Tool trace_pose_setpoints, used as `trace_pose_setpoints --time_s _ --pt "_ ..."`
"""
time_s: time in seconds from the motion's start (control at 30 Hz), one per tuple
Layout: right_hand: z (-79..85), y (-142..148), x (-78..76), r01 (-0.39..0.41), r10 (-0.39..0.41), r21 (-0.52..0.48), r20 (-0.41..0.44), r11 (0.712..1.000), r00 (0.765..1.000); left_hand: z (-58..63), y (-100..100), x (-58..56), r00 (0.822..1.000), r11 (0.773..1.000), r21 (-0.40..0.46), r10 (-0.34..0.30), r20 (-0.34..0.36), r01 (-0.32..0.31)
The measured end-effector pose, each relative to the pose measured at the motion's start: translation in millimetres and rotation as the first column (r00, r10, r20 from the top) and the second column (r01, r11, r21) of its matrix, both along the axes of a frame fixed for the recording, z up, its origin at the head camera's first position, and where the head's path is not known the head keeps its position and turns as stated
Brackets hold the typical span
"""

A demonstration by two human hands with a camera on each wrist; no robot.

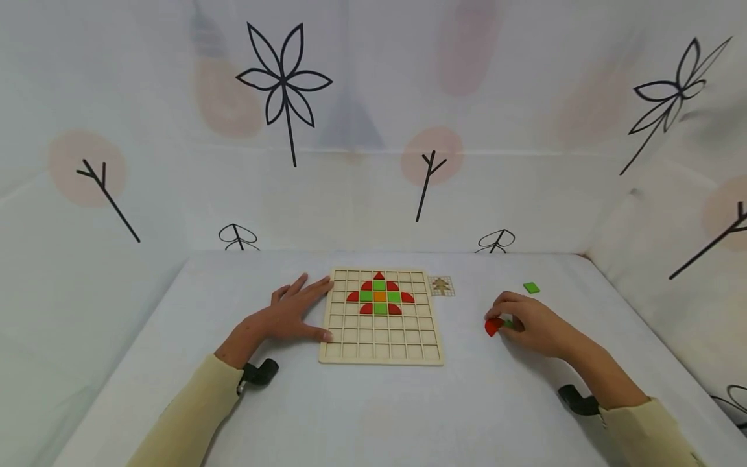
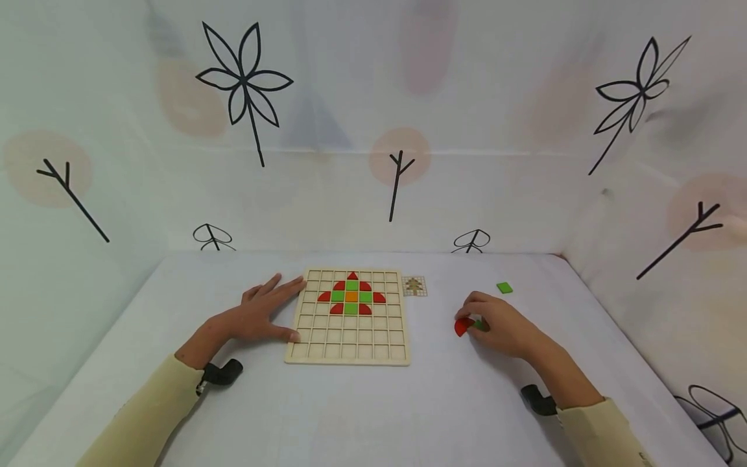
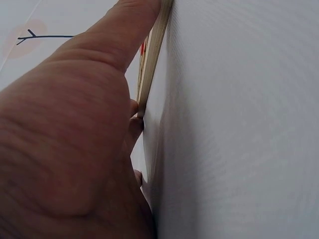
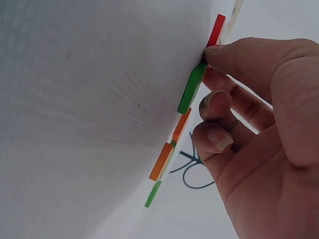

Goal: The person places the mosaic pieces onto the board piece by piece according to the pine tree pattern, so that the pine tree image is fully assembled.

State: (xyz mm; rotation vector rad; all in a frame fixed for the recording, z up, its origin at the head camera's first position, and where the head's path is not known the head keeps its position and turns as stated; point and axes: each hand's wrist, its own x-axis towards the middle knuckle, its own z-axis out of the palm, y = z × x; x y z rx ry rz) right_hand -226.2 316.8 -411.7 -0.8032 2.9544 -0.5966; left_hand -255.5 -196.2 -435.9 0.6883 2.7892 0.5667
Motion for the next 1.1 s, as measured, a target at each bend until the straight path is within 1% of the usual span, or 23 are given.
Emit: trace_pose_setpoints --time_s 0.2,0.43,0.63,0.87,1.1 --pt "-0.5 -2.3 1.7 0.008 -0.008 -0.005 -0.007 1.0 1.0 1.4 0.5 0.0 1.0 1.0 -0.001 -0.001 0.004 0.001" --pt "-2.3 -5.9 1.5 0.06 -0.061 0.036 0.045 0.998 0.997 1.1 0.7 -0.2 1.0 1.0 0.005 0.001 0.003 -0.001" --pt "-2.0 -5.5 2.5 0.056 -0.057 0.036 0.028 0.998 0.998 1.4 0.6 1.5 1.0 1.0 0.016 0.001 0.0 -0.001" --pt "-2.6 -9.3 3.4 0.098 -0.102 0.06 0.066 0.993 0.993 1.3 0.2 0.0 1.0 1.0 0.007 0.002 0.004 -0.002" --pt "-2.1 -10.3 4.6 0.097 -0.101 0.056 0.065 0.994 0.993 -1.1 -1.0 -1.9 1.0 1.0 0.004 0.0 0.001 0.0"
